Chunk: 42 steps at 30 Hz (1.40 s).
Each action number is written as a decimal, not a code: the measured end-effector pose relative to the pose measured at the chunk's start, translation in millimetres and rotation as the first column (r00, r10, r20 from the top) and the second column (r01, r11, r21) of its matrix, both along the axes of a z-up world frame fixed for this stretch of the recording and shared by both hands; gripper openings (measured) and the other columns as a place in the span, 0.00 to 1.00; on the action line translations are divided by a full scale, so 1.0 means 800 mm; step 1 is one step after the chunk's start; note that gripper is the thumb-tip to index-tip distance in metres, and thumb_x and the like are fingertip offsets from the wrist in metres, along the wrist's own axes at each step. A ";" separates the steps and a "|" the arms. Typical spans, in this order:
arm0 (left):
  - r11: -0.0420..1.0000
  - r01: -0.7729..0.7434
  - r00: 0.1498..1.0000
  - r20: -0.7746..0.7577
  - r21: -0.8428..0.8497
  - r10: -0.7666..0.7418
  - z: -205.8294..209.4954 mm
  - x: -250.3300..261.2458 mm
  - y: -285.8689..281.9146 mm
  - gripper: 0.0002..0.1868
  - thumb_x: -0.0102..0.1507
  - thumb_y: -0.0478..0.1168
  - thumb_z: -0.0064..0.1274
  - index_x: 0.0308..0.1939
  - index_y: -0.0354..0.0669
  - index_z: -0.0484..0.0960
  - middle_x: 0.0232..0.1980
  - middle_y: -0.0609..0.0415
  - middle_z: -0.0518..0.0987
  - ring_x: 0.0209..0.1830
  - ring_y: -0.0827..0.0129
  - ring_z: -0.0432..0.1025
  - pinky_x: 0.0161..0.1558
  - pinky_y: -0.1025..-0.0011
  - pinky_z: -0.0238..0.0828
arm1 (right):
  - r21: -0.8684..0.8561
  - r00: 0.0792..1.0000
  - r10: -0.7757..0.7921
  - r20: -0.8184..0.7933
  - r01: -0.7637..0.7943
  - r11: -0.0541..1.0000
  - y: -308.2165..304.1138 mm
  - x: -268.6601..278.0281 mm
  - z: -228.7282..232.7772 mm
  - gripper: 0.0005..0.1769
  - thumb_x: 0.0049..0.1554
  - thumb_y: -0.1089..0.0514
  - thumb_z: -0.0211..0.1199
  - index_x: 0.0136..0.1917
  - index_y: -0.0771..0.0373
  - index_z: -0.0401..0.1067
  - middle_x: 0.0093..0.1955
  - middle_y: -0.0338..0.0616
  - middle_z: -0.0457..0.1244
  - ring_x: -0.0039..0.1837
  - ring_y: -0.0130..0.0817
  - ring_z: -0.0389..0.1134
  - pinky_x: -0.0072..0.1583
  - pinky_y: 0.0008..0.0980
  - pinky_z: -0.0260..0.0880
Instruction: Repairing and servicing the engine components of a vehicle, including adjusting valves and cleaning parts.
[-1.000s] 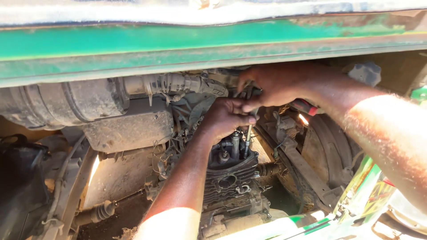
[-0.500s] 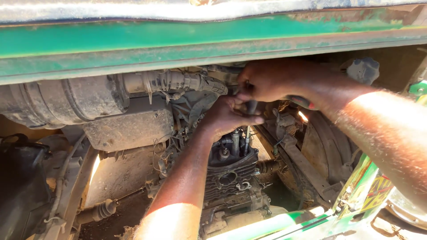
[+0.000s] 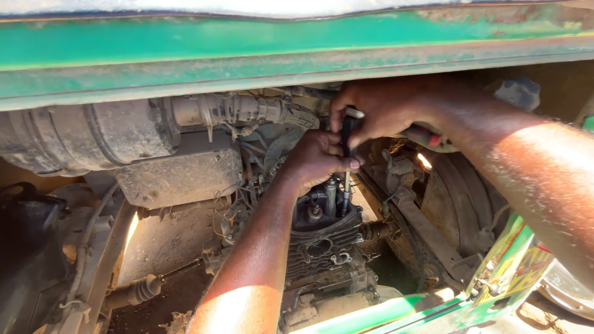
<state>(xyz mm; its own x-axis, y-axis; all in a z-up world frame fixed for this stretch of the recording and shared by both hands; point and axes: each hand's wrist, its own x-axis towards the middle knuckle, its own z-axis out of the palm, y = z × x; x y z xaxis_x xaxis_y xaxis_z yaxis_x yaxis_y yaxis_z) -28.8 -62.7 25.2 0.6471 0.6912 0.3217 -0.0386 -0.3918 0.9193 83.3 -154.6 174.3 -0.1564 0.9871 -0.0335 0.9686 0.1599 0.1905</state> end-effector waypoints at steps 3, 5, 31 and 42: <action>0.978 0.210 0.978 0.023 -0.022 -0.209 0.004 -0.005 0.003 0.17 0.52 0.44 0.70 0.43 0.49 0.88 0.45 0.55 0.89 0.44 0.74 0.84 0.55 0.68 0.83 | -0.081 0.986 -0.151 -0.067 0.146 0.986 -0.014 -0.025 0.008 0.13 0.55 0.48 0.67 0.52 0.50 0.79 0.59 0.37 0.71 0.51 0.38 0.73 0.56 0.46 0.73; 0.989 0.113 0.986 -0.137 0.098 -0.099 0.022 -0.009 -0.022 0.18 0.53 0.44 0.72 0.43 0.44 0.86 0.46 0.56 0.88 0.45 0.74 0.82 0.57 0.66 0.80 | 0.020 0.961 -0.266 0.072 0.265 0.964 -0.030 -0.043 0.012 0.25 0.69 0.36 0.52 0.56 0.57 0.78 0.53 0.53 0.72 0.54 0.45 0.75 0.60 0.48 0.71; 0.993 0.110 0.993 -0.029 -0.043 -0.111 0.005 -0.007 0.007 0.19 0.51 0.44 0.70 0.45 0.48 0.87 0.43 0.57 0.88 0.42 0.67 0.82 0.51 0.62 0.83 | -0.096 0.957 -0.274 -0.091 0.266 0.959 -0.017 -0.041 0.014 0.17 0.59 0.51 0.58 0.61 0.50 0.75 0.61 0.43 0.69 0.54 0.43 0.73 0.58 0.42 0.75; 0.982 0.185 0.981 -0.062 0.034 -0.182 0.011 -0.007 -0.012 0.19 0.52 0.46 0.70 0.45 0.49 0.84 0.46 0.61 0.88 0.48 0.74 0.82 0.58 0.69 0.79 | -0.051 0.967 -0.252 -0.046 0.250 0.967 -0.011 -0.034 0.001 0.19 0.65 0.40 0.54 0.57 0.52 0.76 0.52 0.47 0.72 0.54 0.42 0.72 0.61 0.46 0.72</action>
